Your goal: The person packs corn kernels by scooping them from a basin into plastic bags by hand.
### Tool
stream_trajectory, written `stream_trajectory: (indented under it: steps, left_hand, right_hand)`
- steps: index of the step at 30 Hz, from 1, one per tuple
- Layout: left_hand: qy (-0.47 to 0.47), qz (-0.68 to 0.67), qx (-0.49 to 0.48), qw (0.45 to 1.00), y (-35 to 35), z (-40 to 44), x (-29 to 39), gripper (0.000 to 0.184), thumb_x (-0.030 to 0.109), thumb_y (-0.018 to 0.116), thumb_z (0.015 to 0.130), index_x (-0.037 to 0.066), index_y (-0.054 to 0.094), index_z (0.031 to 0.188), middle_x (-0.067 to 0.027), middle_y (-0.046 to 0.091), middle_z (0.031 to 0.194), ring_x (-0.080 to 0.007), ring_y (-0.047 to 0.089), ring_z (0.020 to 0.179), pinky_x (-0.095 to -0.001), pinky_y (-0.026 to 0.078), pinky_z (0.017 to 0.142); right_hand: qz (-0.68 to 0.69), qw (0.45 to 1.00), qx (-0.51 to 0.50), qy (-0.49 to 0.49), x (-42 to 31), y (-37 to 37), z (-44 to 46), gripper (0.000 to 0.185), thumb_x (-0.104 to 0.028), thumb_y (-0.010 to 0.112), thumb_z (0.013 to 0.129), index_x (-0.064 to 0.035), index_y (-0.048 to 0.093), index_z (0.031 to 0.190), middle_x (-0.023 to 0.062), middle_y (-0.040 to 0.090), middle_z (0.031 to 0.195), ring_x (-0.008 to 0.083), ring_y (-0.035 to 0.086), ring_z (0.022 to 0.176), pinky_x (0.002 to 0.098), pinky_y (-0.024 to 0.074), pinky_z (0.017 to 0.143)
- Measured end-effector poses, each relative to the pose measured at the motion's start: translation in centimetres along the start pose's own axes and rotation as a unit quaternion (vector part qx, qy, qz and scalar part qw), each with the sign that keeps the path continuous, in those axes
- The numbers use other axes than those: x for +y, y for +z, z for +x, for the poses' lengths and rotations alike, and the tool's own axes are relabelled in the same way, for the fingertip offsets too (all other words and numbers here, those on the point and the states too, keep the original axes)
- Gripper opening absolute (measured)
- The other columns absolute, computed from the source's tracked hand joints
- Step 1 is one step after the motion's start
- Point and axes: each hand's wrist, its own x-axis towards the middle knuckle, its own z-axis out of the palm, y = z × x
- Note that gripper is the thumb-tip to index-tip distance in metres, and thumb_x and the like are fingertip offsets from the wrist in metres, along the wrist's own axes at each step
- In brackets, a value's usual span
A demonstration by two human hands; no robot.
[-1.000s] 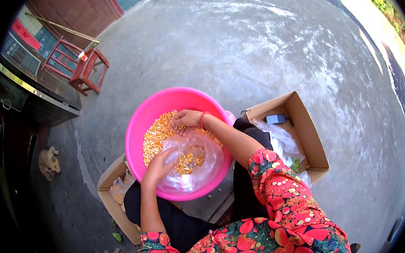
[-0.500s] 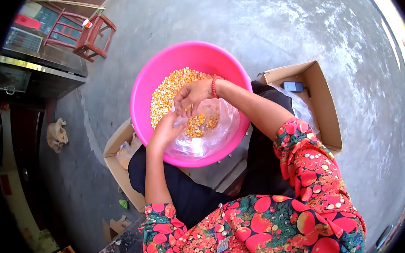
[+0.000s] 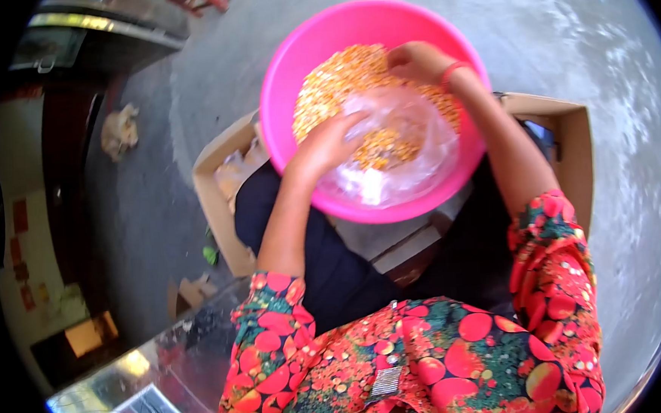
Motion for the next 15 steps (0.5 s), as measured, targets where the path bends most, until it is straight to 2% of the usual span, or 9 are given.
stream_trajectory:
  steps: [1,2,3,5,9,11,13,14,15]
  left_hand:
    - [-0.007,0.005,-0.004,1.0,-0.2,-0.1,0.5,0.043,0.015,0.059,0.077,0.011,0.056,0.12,-0.0208,0.059,0.108,-0.0352,0.057,0.1,-0.0407,0.045,0.087]
    - [-0.028,0.006,-0.003,1.0,-0.1,-0.2,0.3,0.043,0.015,0.059,0.077,0.011,0.056,0.12,-0.0208,0.059,0.108,-0.0352,0.057,0.1,-0.0407,0.045,0.087]
    - [-0.01,0.008,-0.001,1.0,0.1,-0.1,0.2,0.043,0.016,0.059,0.078,0.011,0.056,0.12,-0.0205,0.059,0.108,-0.0348,0.057,0.1,-0.0406,0.045,0.087]
    - [0.006,0.008,0.003,1.0,0.2,0.0,-0.1,0.042,0.016,0.058,0.078,0.011,0.056,0.12,-0.0202,0.059,0.107,-0.0343,0.057,0.1,-0.0405,0.045,0.087]
    - [0.022,-0.001,0.014,1.0,0.3,-0.2,-0.2,0.043,0.016,0.058,0.077,0.012,0.056,0.121,-0.0202,0.059,0.106,-0.0346,0.057,0.099,-0.0405,0.045,0.088]
    - [0.017,0.014,0.005,1.0,0.0,-0.3,0.0,0.044,0.017,0.059,0.077,0.012,0.056,0.121,-0.0201,0.059,0.106,-0.0341,0.057,0.099,-0.0403,0.045,0.088]
    - [0.025,-0.002,0.012,1.0,0.1,-0.3,-0.1,0.044,0.017,0.059,0.077,0.013,0.056,0.121,-0.0198,0.059,0.107,-0.0339,0.057,0.1,-0.0402,0.045,0.087]
    - [0.025,-0.012,0.015,1.0,0.3,-0.3,-0.3,0.045,0.018,0.06,0.077,0.013,0.056,0.122,-0.0195,0.058,0.107,-0.0336,0.057,0.1,-0.0401,0.045,0.087]
    - [0.012,-0.008,0.002,1.0,0.4,-0.3,-0.4,0.046,0.018,0.06,0.077,0.013,0.055,0.122,-0.0192,0.058,0.108,-0.0334,0.057,0.101,-0.0399,0.045,0.087]
  right_hand:
    - [-0.029,0.999,0.02,-0.003,0.1,0.1,-0.1,0.015,-0.013,0.059,0.076,-0.005,0.066,0.087,0.0145,0.065,0.077,0.0263,0.062,0.072,0.0358,0.0484,0.068]
    - [-0.131,0.99,-0.016,0.043,-0.5,-0.2,0.1,0.015,-0.013,0.058,0.077,-0.0059,0.066,0.089,0.0135,0.065,0.08,0.0282,0.063,0.075,0.0369,0.0489,0.07]
    - [-0.135,0.991,0.01,0.004,0.8,0.4,-0.2,0.017,-0.012,0.059,0.076,-0.0063,0.066,0.091,0.0133,0.066,0.084,0.0291,0.063,0.082,0.0374,0.0487,0.074]
    - [-0.198,0.98,-0.021,-0.002,3.0,0.9,-0.1,0.024,-0.011,0.06,0.077,-0.0077,0.064,0.1,0.0153,0.064,0.095,0.03,0.061,0.09,0.0382,0.0477,0.078]
    - [-0.228,0.973,-0.019,0.015,3.4,1.6,-0.4,0.03,-0.011,0.06,0.078,-0.0088,0.062,0.108,0.018,0.061,0.106,0.0315,0.058,0.098,0.0389,0.0461,0.083]
    - [-0.179,0.982,-0.041,0.04,4.4,2.1,-0.4,0.036,-0.01,0.062,0.076,-0.0072,0.06,0.112,0.0185,0.058,0.11,0.0346,0.056,0.101,0.0396,0.0446,0.087]
    - [-0.209,0.976,-0.048,0.037,2.6,2.1,-1.0,0.035,-0.012,0.064,0.076,-0.0095,0.061,0.111,0.0172,0.058,0.109,0.0342,0.056,0.103,0.0398,0.0446,0.087]
    - [-0.186,0.982,-0.041,-0.015,4.9,3.0,-1.0,0.035,-0.014,0.065,0.075,-0.0126,0.062,0.11,0.017,0.057,0.109,0.0345,0.055,0.103,0.0396,0.0446,0.087]
    - [-0.205,0.977,-0.065,0.006,3.3,2.7,-1.3,0.034,-0.015,0.066,0.074,-0.0129,0.062,0.108,0.0164,0.057,0.109,0.034,0.055,0.103,0.0393,0.0446,0.087]
